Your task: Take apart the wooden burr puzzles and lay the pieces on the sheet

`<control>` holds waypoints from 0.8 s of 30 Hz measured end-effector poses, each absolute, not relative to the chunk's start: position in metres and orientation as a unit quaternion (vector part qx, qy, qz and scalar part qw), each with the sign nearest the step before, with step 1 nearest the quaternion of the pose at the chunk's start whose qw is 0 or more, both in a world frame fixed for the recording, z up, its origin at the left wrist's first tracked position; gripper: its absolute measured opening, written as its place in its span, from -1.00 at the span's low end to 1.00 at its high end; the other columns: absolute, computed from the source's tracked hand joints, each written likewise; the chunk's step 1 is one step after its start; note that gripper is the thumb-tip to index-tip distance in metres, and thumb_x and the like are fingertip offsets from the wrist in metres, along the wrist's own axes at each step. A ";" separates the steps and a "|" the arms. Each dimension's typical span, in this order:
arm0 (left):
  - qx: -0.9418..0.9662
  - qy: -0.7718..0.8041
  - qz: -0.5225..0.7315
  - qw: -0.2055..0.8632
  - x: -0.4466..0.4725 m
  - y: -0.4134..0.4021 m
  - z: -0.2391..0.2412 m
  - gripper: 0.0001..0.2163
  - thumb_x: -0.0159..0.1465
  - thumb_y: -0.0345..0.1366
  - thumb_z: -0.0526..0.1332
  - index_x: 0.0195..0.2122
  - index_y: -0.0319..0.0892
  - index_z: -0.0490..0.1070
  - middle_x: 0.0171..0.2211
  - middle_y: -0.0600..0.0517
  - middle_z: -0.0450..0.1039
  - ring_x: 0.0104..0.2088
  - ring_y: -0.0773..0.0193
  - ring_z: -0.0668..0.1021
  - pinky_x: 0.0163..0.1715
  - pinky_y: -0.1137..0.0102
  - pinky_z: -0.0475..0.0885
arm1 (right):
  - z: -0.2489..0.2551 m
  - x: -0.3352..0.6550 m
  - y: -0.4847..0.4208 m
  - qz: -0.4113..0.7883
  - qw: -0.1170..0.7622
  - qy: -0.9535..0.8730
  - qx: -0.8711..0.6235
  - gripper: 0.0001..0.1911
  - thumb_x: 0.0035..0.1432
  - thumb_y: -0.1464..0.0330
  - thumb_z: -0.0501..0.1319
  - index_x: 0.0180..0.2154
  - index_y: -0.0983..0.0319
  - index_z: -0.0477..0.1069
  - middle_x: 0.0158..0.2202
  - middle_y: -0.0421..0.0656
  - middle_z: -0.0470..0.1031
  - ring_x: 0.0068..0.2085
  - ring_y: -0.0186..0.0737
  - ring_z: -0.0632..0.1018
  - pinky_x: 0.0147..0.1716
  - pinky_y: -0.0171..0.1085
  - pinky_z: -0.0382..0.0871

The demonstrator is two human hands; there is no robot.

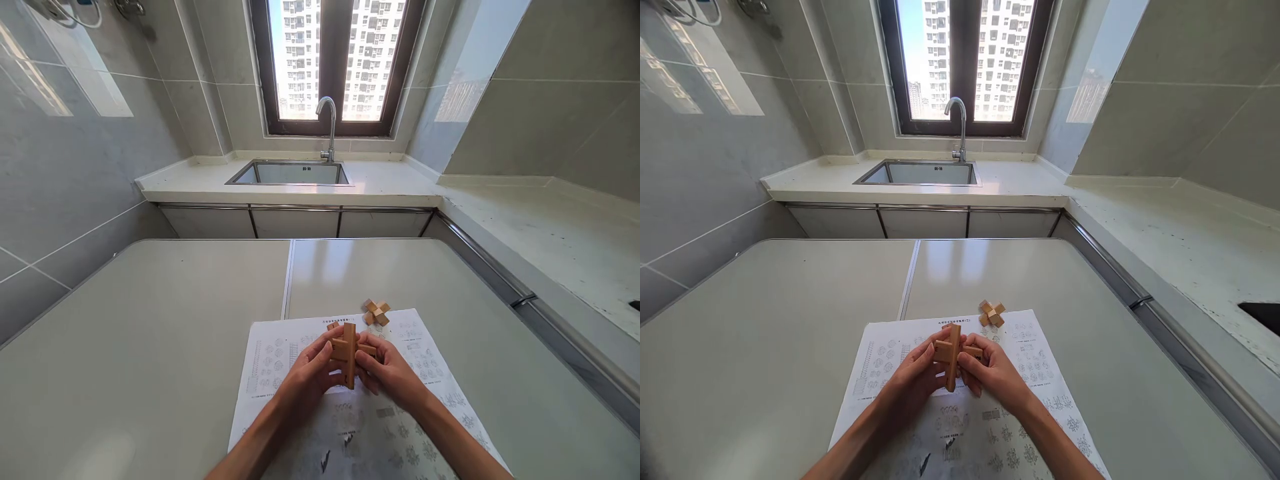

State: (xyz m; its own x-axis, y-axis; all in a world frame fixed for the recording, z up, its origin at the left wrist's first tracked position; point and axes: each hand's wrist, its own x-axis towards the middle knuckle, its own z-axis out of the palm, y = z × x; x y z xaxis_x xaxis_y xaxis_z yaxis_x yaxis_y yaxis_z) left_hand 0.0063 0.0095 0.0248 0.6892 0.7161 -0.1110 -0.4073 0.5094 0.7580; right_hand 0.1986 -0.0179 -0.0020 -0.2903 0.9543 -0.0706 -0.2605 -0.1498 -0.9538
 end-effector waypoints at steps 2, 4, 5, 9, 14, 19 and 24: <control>0.360 0.200 0.323 0.852 0.006 0.009 0.026 -0.48 0.36 -0.04 0.27 0.30 -0.11 0.35 0.02 -0.23 0.54 -0.12 0.04 0.62 -0.10 0.19 0.44 | -0.003 0.198 -0.018 0.667 0.457 -0.453 -0.377 -0.56 0.24 -0.01 0.33 -0.18 0.21 0.33 -0.56 -0.34 0.38 -0.65 -0.46 0.26 -0.60 -0.39 0.05; 0.352 0.202 0.321 0.856 0.006 0.009 0.025 -0.49 0.36 -0.05 0.28 0.29 -0.10 0.36 0.02 -0.21 0.55 -0.16 0.10 0.62 -0.13 0.24 0.44 | -0.004 0.198 -0.018 0.671 0.459 -0.445 -0.375 -0.56 0.23 -0.02 0.33 -0.20 0.20 0.32 -0.55 -0.33 0.40 -0.64 -0.46 0.25 -0.60 -0.39 0.05; 0.346 0.208 0.324 0.856 0.005 0.010 0.024 -0.50 0.36 -0.06 0.29 0.28 -0.08 0.37 0.02 -0.20 0.55 -0.18 0.14 0.62 -0.15 0.27 0.44 | -0.004 0.197 -0.018 0.672 0.463 -0.442 -0.372 -0.56 0.24 -0.01 0.33 -0.23 0.20 0.30 -0.55 -0.32 0.40 -0.64 -0.46 0.24 -0.61 -0.39 0.04; 0.327 0.229 0.333 0.854 0.004 0.010 0.019 -0.54 0.34 -0.09 0.32 0.24 -0.03 0.41 0.06 -0.16 0.54 -0.25 0.22 0.61 -0.21 0.33 0.42 | -0.002 0.197 -0.017 0.673 0.475 -0.440 -0.358 -0.59 0.27 0.01 0.30 -0.27 0.21 0.30 -0.52 -0.30 0.42 -0.64 -0.47 0.22 -0.61 -0.38 0.00; 0.312 0.230 0.337 0.858 0.006 0.008 0.017 -0.54 0.32 -0.11 0.35 0.22 -0.03 0.43 0.00 -0.13 0.56 -0.26 0.22 0.61 -0.19 0.32 0.43 | 0.001 0.198 -0.017 0.665 0.476 -0.449 -0.361 -0.60 0.29 0.01 0.29 -0.27 0.22 0.34 -0.54 -0.32 0.38 -0.64 -0.47 0.20 -0.61 -0.37 -0.01; 0.284 0.270 0.412 0.822 0.009 0.010 0.018 -0.71 0.29 -0.23 0.39 0.03 -0.06 0.57 -0.02 -0.02 0.53 -0.41 0.44 0.51 -0.37 0.49 0.40 | 0.004 0.198 -0.017 0.662 0.465 -0.443 -0.385 -0.60 0.27 0.03 0.32 -0.31 0.19 0.30 -0.57 -0.34 0.35 -0.64 -0.47 0.21 -0.59 -0.38 0.03; 0.291 0.264 0.405 0.826 0.009 0.011 0.021 -0.76 0.31 -0.24 0.37 -0.02 -0.13 0.58 -0.12 -0.02 0.53 -0.43 0.44 0.49 -0.37 0.50 0.44 | 0.007 0.197 -0.018 0.654 0.476 -0.434 -0.396 -0.61 0.26 0.04 0.33 -0.33 0.20 0.32 -0.58 -0.34 0.34 -0.63 -0.47 0.21 -0.58 -0.37 0.04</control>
State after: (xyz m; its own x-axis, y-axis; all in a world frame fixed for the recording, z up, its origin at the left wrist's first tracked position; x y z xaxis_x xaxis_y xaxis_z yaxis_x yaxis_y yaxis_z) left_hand 0.0087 0.0107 0.0212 0.5329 0.8224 -0.1994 -0.5149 0.5021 0.6948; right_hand 0.1966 -0.0182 0.0073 -0.2321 0.9670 -0.1050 -0.2794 -0.1696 -0.9451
